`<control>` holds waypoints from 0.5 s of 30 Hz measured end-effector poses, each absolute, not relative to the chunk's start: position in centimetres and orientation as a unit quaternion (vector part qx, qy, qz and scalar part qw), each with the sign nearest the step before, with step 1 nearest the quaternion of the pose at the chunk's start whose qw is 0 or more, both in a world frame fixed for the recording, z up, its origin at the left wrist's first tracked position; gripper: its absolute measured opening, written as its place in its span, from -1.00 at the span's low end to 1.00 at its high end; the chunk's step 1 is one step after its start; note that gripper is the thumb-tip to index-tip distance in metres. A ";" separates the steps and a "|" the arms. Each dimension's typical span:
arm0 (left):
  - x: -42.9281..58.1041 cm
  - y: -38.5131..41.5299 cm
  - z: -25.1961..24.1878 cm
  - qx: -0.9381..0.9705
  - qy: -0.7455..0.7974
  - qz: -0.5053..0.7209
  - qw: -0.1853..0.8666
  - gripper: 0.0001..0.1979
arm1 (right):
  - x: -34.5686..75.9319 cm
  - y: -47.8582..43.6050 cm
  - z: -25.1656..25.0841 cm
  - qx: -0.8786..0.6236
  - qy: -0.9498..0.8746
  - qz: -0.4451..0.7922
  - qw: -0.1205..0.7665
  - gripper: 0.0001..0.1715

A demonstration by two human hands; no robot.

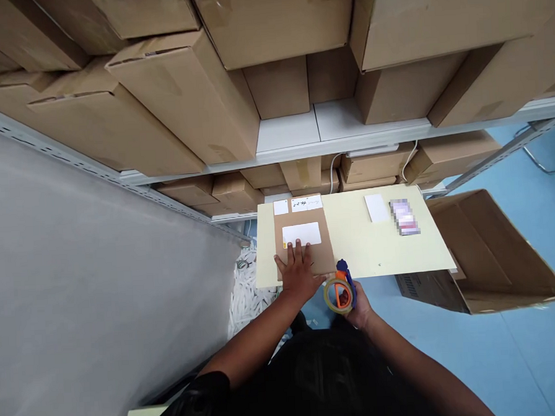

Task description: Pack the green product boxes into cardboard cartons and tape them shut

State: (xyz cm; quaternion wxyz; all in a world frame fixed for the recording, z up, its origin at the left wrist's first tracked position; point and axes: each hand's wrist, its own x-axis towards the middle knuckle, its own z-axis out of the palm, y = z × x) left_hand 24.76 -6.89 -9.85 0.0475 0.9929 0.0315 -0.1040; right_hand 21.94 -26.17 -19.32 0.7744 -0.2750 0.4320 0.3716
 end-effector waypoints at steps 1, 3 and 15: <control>24.4 -6.9 -9.6 0.992 0.022 -0.115 0.046 0.10 | 23.3 -26.7 -19.2 -0.287 0.434 0.372 0.769 -0.58; 23.5 -5.9 -8.8 0.988 -0.024 -0.144 0.043 0.12 | 26.4 -27.9 -19.1 -0.314 0.432 0.387 0.752 -0.57; 26.7 3.1 -8.7 0.946 -0.290 -0.139 0.037 0.05 | 36.5 -29.6 -18.9 -0.424 0.360 0.479 0.679 -0.59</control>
